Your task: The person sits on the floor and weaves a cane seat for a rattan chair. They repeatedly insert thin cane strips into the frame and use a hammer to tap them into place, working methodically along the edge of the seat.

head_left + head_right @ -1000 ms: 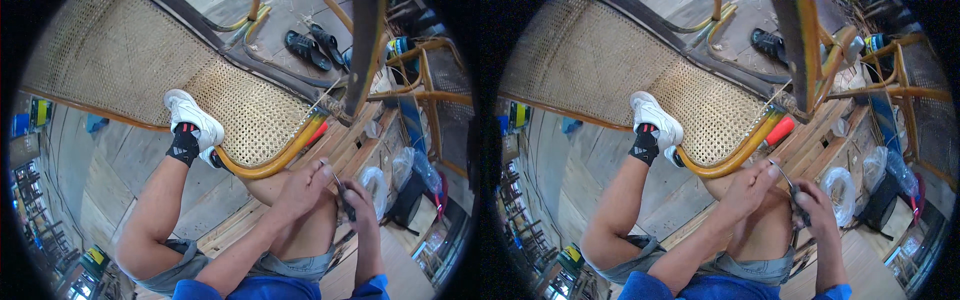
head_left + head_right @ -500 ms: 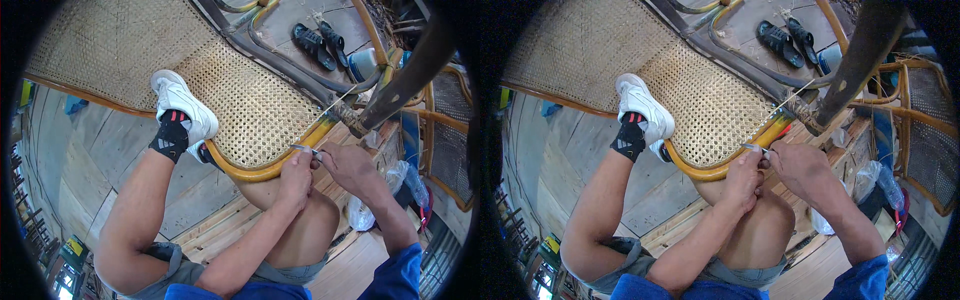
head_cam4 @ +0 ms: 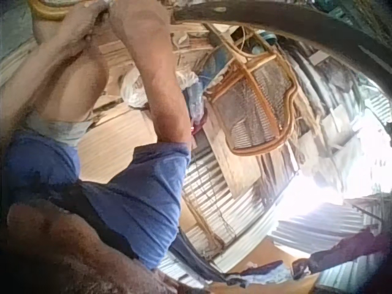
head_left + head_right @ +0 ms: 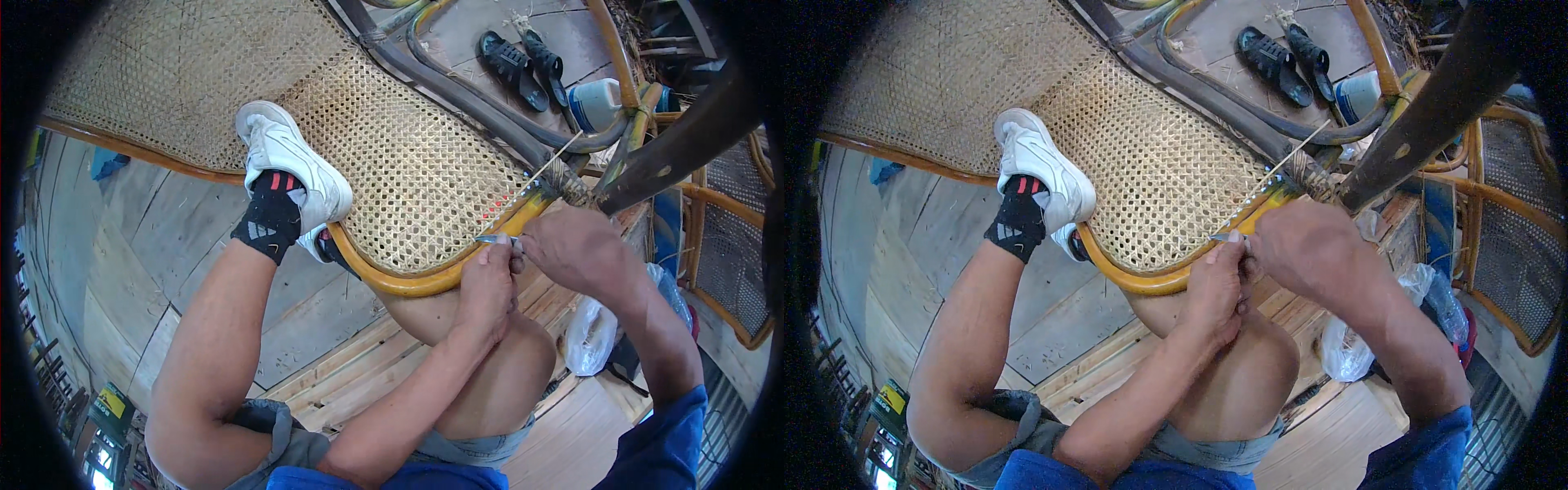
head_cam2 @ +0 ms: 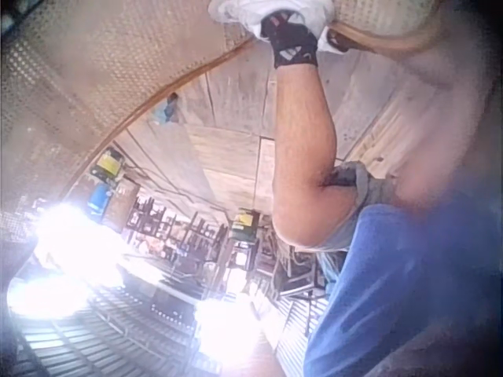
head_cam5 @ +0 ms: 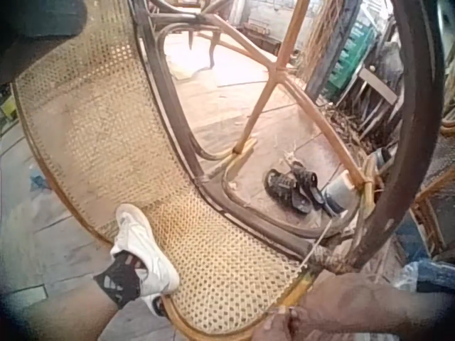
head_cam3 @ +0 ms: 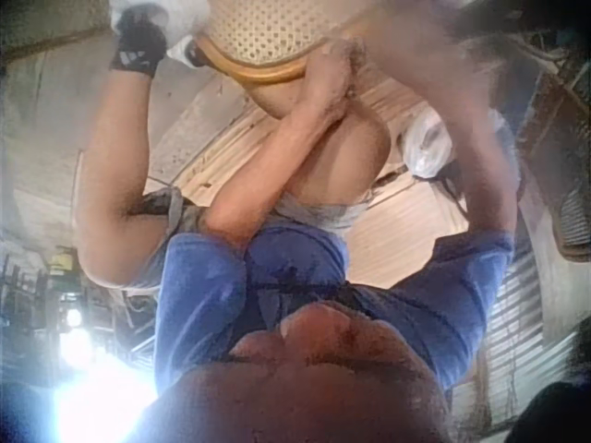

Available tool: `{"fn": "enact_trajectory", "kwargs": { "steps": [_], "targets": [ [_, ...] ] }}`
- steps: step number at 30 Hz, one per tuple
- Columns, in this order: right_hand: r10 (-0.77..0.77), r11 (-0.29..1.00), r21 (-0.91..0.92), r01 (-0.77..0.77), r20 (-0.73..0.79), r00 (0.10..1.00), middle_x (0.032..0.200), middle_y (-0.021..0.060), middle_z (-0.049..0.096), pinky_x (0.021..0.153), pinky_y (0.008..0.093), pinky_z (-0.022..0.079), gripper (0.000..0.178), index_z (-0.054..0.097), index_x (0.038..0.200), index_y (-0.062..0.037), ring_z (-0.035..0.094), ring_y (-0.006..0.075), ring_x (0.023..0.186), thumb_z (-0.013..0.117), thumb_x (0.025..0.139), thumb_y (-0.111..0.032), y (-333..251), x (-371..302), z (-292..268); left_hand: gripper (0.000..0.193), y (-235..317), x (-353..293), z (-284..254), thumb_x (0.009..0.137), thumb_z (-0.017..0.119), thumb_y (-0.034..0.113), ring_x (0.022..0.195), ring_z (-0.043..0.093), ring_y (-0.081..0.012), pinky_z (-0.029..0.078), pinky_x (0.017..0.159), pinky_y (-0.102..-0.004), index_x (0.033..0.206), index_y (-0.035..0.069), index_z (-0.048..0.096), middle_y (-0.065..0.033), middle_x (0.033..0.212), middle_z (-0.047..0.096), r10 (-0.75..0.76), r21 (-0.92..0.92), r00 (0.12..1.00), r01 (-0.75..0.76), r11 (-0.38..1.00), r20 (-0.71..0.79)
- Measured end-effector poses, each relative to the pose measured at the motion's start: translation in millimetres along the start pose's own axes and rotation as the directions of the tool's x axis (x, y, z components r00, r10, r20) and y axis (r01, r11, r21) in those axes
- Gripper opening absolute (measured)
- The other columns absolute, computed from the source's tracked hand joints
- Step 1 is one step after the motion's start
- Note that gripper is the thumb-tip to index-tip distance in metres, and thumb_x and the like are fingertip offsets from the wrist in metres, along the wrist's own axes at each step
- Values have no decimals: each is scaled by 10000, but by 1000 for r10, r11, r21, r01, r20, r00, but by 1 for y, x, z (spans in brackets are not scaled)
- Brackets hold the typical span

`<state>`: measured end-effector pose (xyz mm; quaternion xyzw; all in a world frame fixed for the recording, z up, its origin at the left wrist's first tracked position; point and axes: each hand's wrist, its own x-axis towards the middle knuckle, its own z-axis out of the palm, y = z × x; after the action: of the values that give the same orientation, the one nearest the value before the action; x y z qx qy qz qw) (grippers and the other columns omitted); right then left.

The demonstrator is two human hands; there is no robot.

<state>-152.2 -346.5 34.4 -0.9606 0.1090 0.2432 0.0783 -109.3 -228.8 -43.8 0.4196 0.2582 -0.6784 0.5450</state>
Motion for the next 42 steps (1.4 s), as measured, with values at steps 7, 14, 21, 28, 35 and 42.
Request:
{"fn": "enact_trajectory", "kwargs": {
  "steps": [7, 14, 21, 28, 35, 42],
  "targets": [
    [78, 981, 138, -135, 358, 931, 751, 152, 625, 664, 454, 485, 244, 628, 806, -73, 613, 348, 737, 556, 850, -302, 14, 23, -14, 317, -7, -1, 8, 953, 483, 359, 349, 263, -43, 223, 330, -211, 794, 93, 548, 60, 524, 382, 46, -250, 999, -47, 967, -11],
    [150, 913, 361, -188, 132, 980, 713, 191, 603, 623, 440, 476, 250, 633, 864, -59, 604, 365, 684, 578, 850, -302, 13, 3, 6, 248, -12, -4, -13, 943, 520, 304, 510, 445, -76, 360, 452, -238, 889, 74, 596, 12, 669, 526, 209, 48, 970, -216, 975, 121],
    [763, 281, 844, -457, 93, 640, 589, 62, 510, 495, 294, 400, 198, 580, 836, 11, 503, 158, 498, 520, 893, -168, -39, -120, 42, 184, 26, -21, -46, 836, 621, 162, 822, 610, -270, 481, 736, -354, 958, 23, 627, -114, 874, 606, 736, 849, 592, -526, 44, 328],
    [932, -141, 864, -484, 280, 229, 597, 4, 478, 426, 223, 341, 280, 534, 829, -37, 434, 73, 478, 457, 954, -275, -200, -286, 171, 156, 26, 1, -61, 811, 641, 103, 839, 595, -287, 493, 721, -371, 948, 43, 597, -122, 932, 580, 697, 800, 506, -577, -165, 508],
    [900, 382, 548, -744, -35, 435, 821, 120, 572, 698, 334, 448, 170, 556, 975, 26, 555, 236, 764, 516, 888, -115, -294, -350, 206, 110, 52, -76, -107, 838, 622, 113, 766, 587, -334, 475, 678, -390, 841, 6, 598, -137, 760, 591, 785, 947, 555, -295, -125, 277],
    [966, 117, 820, -560, 37, 256, 867, 140, 581, 769, 333, 458, 124, 582, 926, 26, 575, 230, 829, 544, 868, -77, -193, -295, 124, 384, 26, -113, -179, 893, 534, 410, 660, 595, -242, 472, 609, -357, 916, 36, 617, -87, 788, 618, 473, 869, 876, -161, 468, -92]
  ]
}}
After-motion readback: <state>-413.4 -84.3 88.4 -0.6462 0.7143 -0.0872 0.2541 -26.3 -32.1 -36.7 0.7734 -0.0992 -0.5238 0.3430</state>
